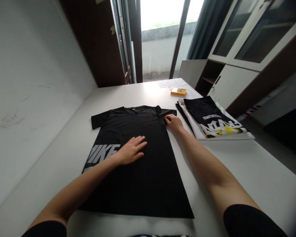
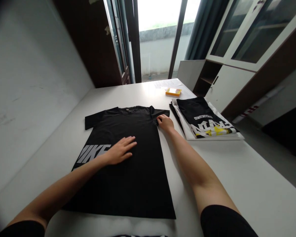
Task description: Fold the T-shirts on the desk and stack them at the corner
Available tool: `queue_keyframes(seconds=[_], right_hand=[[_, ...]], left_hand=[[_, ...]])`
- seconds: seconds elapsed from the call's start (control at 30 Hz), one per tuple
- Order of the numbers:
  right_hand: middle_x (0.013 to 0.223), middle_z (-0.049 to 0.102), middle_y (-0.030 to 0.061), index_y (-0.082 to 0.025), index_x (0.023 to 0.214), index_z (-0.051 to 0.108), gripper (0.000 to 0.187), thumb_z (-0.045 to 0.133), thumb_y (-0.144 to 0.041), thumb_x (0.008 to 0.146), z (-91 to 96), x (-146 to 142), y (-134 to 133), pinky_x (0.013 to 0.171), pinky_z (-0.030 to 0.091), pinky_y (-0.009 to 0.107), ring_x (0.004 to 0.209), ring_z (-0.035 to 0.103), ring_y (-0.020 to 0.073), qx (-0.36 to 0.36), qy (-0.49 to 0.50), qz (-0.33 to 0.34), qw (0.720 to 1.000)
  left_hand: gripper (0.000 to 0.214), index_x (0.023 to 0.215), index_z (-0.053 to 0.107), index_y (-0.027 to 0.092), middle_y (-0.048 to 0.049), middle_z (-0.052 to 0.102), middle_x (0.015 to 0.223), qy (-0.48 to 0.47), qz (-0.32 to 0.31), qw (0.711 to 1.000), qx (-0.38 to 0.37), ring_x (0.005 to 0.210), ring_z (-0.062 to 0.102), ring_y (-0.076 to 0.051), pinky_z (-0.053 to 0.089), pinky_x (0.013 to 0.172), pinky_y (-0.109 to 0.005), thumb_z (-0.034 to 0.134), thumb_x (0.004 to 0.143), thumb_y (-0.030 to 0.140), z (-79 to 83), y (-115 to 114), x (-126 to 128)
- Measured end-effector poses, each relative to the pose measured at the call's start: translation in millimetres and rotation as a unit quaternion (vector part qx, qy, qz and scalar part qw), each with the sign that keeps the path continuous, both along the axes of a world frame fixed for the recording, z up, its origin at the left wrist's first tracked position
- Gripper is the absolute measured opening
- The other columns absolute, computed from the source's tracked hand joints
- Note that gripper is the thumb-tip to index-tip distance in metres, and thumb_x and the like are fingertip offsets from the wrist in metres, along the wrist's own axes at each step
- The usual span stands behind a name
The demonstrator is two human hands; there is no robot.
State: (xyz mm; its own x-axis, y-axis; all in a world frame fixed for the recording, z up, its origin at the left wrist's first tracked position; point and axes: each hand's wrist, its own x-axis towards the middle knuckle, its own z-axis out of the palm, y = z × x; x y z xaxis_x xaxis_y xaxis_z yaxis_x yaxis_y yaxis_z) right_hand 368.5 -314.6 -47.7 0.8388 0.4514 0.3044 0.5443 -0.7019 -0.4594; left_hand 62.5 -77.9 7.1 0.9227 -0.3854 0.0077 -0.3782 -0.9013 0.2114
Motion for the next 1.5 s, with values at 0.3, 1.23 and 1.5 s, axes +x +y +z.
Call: queue_keyframes(seconds=[0.3, 1.23, 1.5], right_hand=[[0.125, 0.071, 0.0028, -0.027, 0.111, 0.077, 0.027, 0.055, -0.031, 0.097, 0.7, -8, 5, 0.096, 0.05, 0.033, 0.105, 0.067, 0.0232, -0.002, -0.007, 0.045, 0.999], [0.131, 0.068, 0.0091, -0.023, 0.121, 0.074, 0.031, 0.056, -0.031, 0.096, -6.4, -1, 7, 0.11, 0.041, 0.043, 0.121, 0.061, 0.028, -0.044, -0.06, 0.053, 0.996], [0.144, 0.062, 0.0083, -0.024, 0.127, 0.071, 0.036, 0.056, -0.032, 0.096, -12.7, 10, 2, 0.115, 0.038, 0.048, 0.13, 0.058, 0.0287, -0.041, -0.033, 0.063, 0.997]], left_hand=[[0.063, 0.161, 0.035, 0.016, -0.0168, 0.026, 0.169, -0.003, 0.332, 0.941, 0.063, 0.157, 0.022, -0.036, 0.02, 0.123, -0.061, 0.034, 0.107, 0.048, -30.8, 144, 7], [0.069, 0.162, 0.034, 0.026, -0.0096, 0.02, 0.172, 0.019, 0.28, 0.958, 0.06, 0.159, 0.013, -0.033, 0.013, 0.126, -0.058, 0.04, 0.103, 0.062, -34.1, 148, 26], [0.072, 0.163, 0.03, 0.024, -0.0103, 0.018, 0.172, 0.014, 0.201, 0.978, 0.045, 0.159, 0.014, -0.032, 0.013, 0.127, -0.056, 0.037, 0.103, 0.063, -31.7, 80, 77]])
